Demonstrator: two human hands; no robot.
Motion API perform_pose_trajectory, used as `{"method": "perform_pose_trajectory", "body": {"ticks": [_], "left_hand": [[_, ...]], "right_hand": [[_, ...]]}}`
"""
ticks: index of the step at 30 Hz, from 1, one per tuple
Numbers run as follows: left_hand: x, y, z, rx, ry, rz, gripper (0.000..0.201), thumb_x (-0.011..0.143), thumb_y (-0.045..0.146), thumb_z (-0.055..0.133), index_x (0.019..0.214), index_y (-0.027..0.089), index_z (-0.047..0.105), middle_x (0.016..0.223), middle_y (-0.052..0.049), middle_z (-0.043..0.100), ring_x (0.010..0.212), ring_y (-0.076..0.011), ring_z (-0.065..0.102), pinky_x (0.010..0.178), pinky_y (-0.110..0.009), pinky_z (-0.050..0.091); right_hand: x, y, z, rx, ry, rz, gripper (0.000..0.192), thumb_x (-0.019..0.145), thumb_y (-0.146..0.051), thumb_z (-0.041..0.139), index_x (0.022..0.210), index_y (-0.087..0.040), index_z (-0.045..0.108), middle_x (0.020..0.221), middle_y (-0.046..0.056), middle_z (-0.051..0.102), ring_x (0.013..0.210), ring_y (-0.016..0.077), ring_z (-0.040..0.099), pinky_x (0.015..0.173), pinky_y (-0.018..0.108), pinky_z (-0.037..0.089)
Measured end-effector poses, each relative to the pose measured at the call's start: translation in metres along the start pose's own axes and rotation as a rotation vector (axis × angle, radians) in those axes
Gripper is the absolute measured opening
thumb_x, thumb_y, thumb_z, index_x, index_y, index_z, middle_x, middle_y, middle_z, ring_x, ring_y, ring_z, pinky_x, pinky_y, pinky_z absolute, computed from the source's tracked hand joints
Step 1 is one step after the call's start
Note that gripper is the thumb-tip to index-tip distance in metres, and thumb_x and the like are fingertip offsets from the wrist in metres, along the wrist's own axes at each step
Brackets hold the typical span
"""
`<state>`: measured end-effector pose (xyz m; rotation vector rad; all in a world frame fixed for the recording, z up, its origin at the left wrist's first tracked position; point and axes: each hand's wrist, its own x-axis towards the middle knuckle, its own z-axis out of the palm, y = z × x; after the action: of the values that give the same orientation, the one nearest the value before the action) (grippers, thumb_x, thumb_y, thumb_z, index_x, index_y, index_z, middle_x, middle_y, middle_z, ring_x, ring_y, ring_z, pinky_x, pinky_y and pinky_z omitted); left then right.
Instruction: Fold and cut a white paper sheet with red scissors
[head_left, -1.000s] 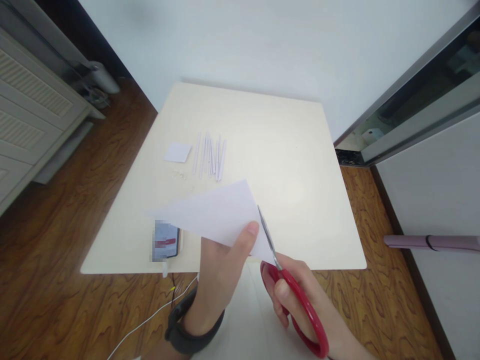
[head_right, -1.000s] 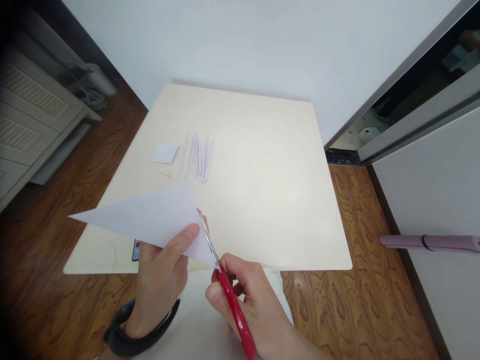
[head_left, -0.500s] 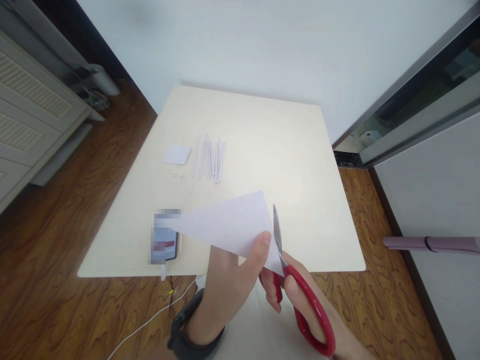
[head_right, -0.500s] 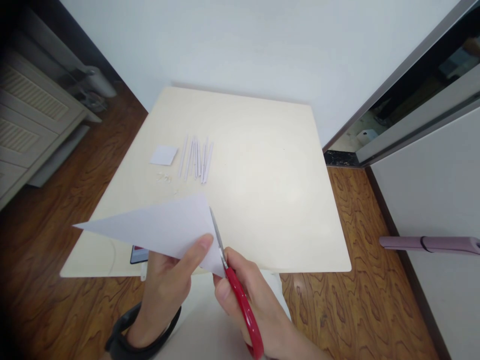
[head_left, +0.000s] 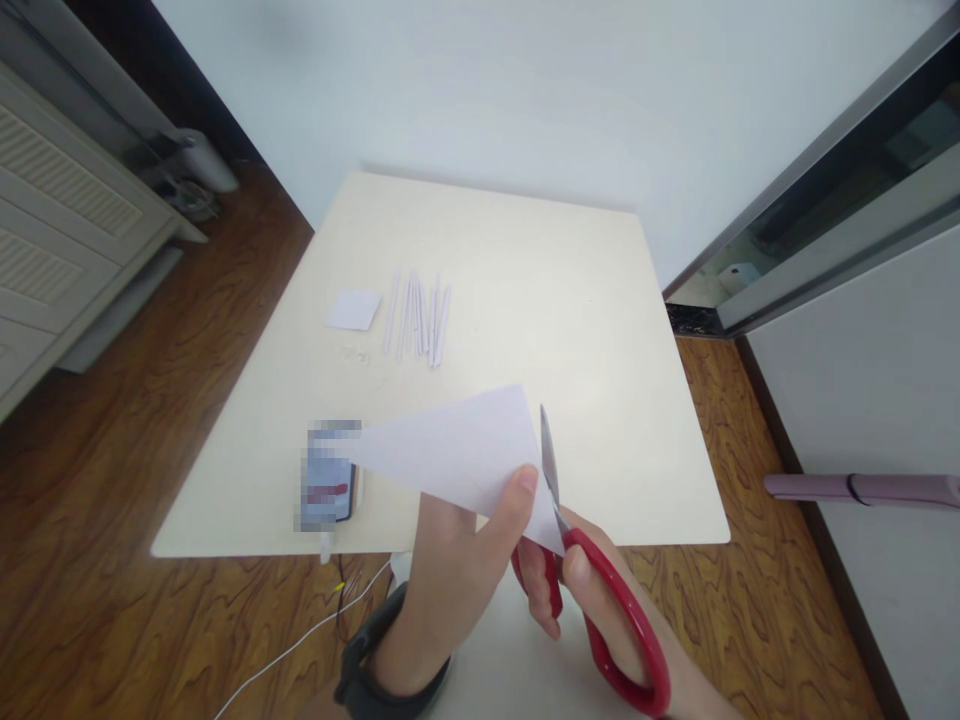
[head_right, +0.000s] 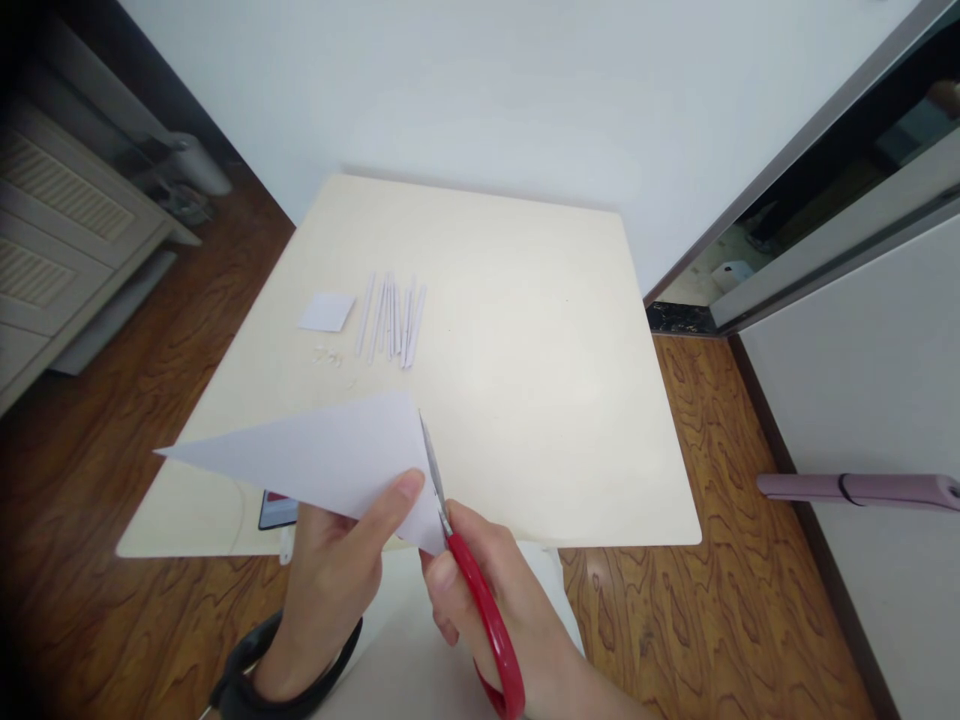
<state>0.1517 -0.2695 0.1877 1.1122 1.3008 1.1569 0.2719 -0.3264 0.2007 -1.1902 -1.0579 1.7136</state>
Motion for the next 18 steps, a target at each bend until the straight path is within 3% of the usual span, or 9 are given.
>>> {"method": "perform_pose_trajectory", "body": {"ticks": [6,18], "left_hand": [[-0.0011,-0.0071,-0.0011,-0.102,-0.078,-0.039,0.014,0.08,0.021,0.064,0.076,0.022,0.051,0.071,0.007,0.069,0.065,-0.0125,0.066,0.056,-0.02,0.051],[-0.0033,-0.0103,0.0,-0.157,0.0,-0.101,0.017,0.077,0.018,0.066,0.087,0.022,0.053,0.078,0.003,0.068,0.072,-0.0172,0.067,0.063,-0.025,0.053]], "right_hand": [[-0.0018,-0.0033,0.0002,0.059,-0.009,0.005,0.037,0.095,-0.052,0.033,0.088,-0.02,0.051,0.063,-0.004,0.036,0.056,0.0117,0.037,0.055,0.025,0.033],[-0.0011,0.0003,0.0013,-0.062,0.002,0.032,0.039,0.095,-0.054,0.029,0.079,-0.022,0.044,0.057,-0.004,0.038,0.047,0.0104,0.035,0.047,0.023,0.031]]}}
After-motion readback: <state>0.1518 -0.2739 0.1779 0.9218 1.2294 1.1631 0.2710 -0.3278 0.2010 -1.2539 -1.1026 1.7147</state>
